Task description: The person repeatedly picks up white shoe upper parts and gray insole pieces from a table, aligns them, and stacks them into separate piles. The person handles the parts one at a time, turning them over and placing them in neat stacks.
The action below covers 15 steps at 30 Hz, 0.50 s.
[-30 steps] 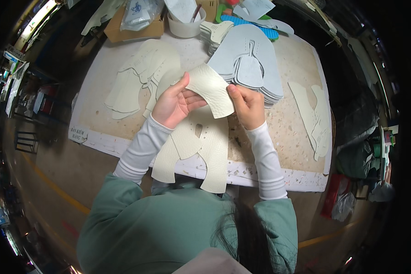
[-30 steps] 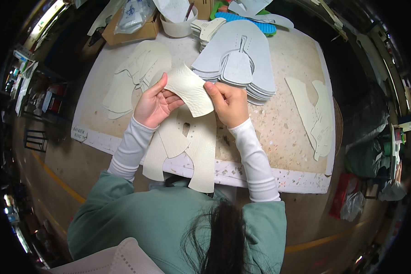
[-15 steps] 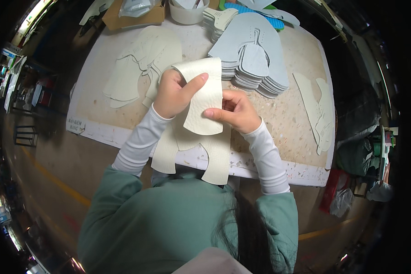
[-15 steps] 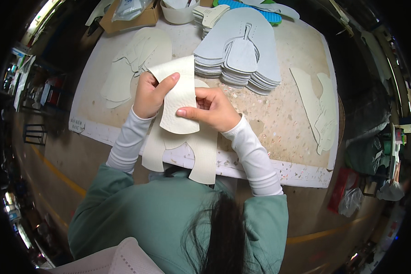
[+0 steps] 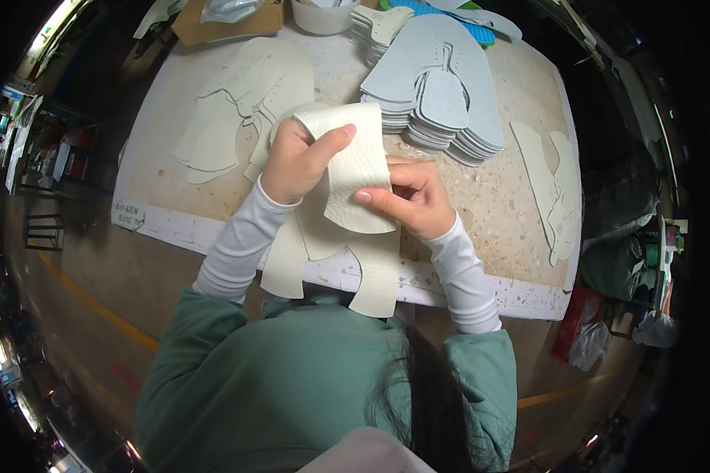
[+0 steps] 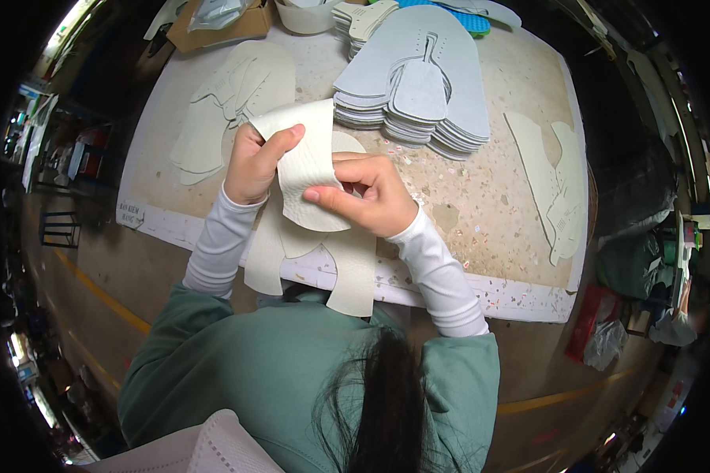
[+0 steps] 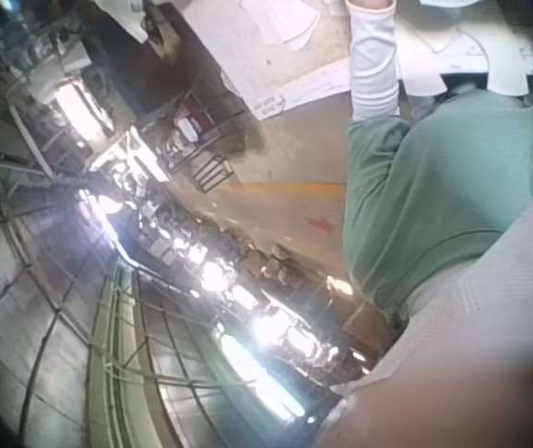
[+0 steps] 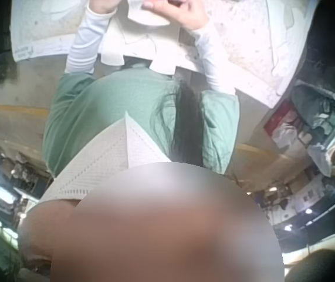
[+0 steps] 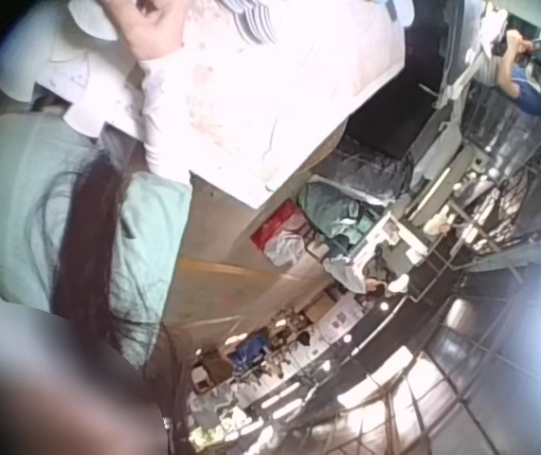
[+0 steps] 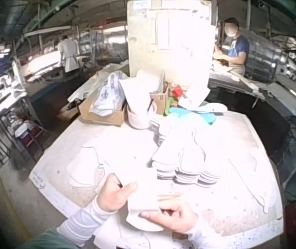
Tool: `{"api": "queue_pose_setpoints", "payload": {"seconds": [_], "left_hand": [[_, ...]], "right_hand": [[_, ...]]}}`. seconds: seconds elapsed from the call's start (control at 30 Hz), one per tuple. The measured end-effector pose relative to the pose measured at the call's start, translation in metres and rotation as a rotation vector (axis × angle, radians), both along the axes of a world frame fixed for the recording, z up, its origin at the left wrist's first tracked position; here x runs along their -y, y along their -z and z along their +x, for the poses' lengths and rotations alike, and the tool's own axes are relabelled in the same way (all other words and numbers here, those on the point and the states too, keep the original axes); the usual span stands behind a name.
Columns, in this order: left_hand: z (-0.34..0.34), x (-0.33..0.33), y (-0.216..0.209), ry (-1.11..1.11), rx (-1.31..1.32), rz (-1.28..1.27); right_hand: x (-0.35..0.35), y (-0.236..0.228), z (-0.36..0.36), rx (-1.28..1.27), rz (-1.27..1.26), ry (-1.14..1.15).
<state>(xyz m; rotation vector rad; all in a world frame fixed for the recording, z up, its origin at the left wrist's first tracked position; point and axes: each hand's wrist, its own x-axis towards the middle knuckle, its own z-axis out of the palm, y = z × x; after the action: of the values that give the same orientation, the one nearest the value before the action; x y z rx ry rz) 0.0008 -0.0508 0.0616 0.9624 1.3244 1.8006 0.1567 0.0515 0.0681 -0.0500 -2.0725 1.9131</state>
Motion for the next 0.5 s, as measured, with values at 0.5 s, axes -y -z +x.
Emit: {"api": "queue_pose_setpoints", "payload": {"seconds": [0.5], "left_hand": [[-0.031, -0.009, -0.014, 0.074, 0.695, 0.441]], "right_hand": [[-0.070, -0.032, -0.089, 0.169, 0.200, -0.122]]}}
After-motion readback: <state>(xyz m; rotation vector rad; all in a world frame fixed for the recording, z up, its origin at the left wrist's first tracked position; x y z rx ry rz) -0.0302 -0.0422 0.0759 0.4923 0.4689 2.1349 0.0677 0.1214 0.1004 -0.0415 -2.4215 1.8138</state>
